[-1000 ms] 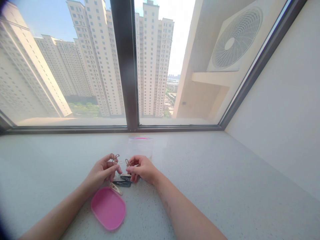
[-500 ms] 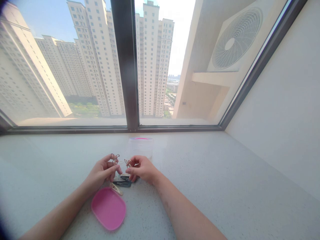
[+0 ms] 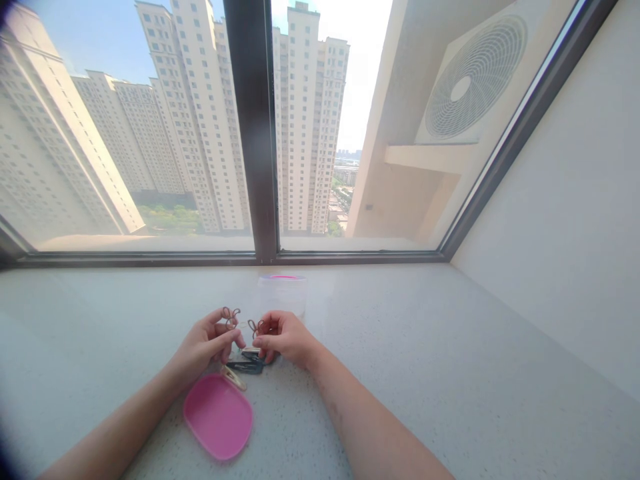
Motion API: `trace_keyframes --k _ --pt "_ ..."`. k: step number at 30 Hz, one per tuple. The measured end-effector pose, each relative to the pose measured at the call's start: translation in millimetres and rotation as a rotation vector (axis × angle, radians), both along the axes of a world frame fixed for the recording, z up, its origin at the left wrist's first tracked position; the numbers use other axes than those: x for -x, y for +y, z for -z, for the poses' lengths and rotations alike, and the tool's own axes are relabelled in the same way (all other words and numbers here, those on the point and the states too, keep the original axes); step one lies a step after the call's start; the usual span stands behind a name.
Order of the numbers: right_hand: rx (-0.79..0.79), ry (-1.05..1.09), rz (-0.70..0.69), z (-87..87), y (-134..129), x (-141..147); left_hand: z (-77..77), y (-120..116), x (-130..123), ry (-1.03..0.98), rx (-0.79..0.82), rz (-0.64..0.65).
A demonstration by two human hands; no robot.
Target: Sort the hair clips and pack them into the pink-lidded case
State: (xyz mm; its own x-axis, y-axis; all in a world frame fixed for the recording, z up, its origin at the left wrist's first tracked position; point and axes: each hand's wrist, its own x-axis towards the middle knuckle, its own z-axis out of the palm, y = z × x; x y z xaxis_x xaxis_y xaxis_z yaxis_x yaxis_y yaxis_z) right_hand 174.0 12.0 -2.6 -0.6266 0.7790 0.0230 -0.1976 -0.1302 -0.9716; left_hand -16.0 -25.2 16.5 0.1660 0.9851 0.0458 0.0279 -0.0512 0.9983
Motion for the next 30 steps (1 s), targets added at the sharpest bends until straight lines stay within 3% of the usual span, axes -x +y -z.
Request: trace_keyframes --k 30 --pt "0.005 0.007 -0.011 -4.1 -0.4 -2.7 1.0 -0.5 0.6 0.027 -0.007 0.029"
